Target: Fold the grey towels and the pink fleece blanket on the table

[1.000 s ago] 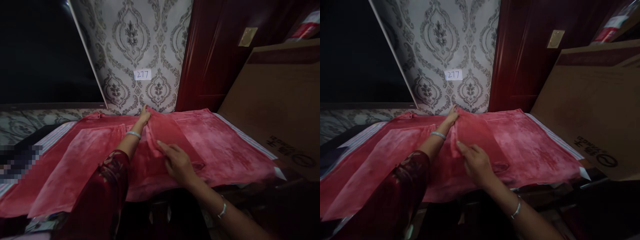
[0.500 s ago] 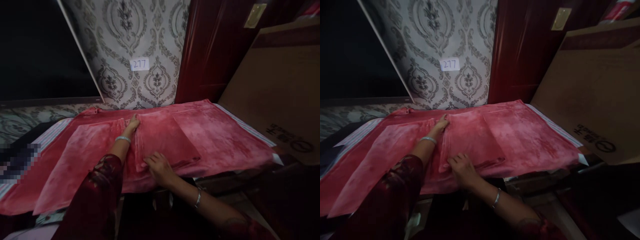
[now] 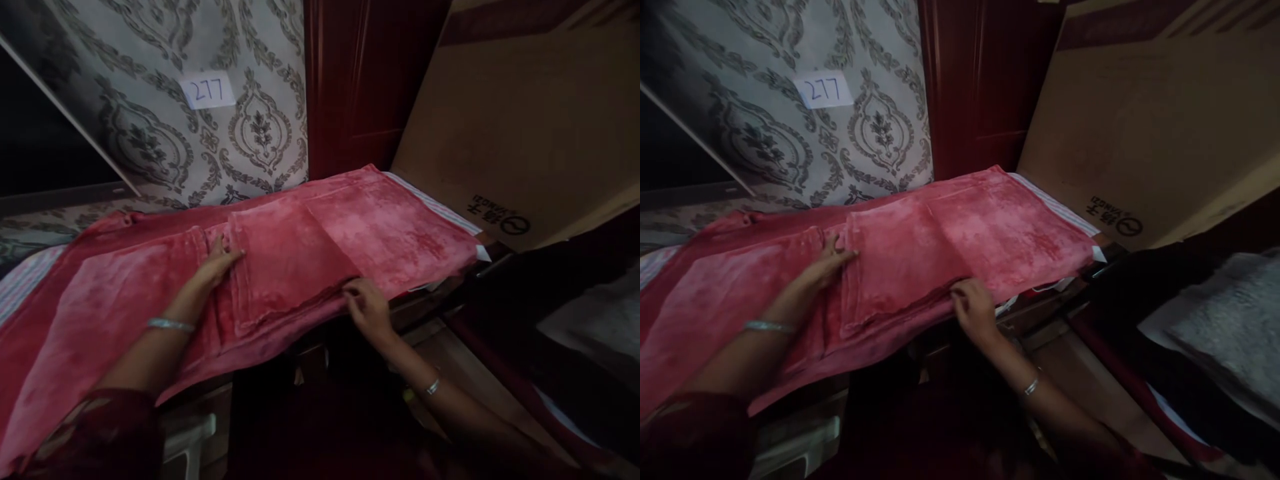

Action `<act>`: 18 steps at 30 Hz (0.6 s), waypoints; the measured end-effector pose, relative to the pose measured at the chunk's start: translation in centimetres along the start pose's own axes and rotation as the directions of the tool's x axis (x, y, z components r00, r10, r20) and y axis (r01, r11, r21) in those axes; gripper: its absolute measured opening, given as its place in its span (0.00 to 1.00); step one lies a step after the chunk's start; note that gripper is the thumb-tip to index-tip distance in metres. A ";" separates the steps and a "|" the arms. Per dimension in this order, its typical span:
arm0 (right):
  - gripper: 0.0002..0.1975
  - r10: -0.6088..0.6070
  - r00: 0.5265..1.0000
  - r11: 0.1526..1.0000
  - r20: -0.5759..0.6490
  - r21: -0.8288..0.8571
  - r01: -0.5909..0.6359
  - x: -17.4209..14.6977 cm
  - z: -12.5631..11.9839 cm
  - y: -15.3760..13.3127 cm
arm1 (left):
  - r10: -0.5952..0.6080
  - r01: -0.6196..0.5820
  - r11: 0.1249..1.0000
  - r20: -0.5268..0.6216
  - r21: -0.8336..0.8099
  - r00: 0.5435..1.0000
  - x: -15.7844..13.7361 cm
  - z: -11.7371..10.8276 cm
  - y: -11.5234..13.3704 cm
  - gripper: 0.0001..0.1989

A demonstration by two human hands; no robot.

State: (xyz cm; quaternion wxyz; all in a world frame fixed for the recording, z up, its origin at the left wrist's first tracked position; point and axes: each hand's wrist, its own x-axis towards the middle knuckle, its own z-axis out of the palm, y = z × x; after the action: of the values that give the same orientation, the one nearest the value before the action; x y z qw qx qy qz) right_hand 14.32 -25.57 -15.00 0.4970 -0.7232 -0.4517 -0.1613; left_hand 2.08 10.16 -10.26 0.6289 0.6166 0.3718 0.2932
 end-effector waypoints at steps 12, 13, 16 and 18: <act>0.28 0.314 0.949 0.943 -0.010 -0.108 -0.313 2.5 1.8 4.9 | -0.020 0.021 0.999 0.028 -0.024 0.999 -7.0 1.1 -0.8 0.55; 0.28 0.337 0.941 0.933 0.016 -0.139 -0.332 2.6 1.7 5.2 | -0.024 0.024 1.000 0.027 -0.001 0.999 -7.0 1.0 -1.1 0.55; 0.29 0.310 0.949 0.939 0.054 -0.172 -0.297 2.4 1.2 6.2 | -0.001 0.000 0.998 0.024 0.057 1.000 -6.9 0.5 -1.8 0.54; 0.30 0.234 0.970 0.962 0.064 -0.159 -0.221 1.9 0.9 6.7 | -0.005 0.004 0.999 0.028 0.040 1.000 -7.0 0.2 -2.0 0.55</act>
State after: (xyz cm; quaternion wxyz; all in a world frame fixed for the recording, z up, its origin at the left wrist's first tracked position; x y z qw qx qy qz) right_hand 20.59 -24.49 -17.99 0.4371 -0.8118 -0.3722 -0.1070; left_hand -1.80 4.07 -11.50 0.6222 0.6324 0.3701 0.2757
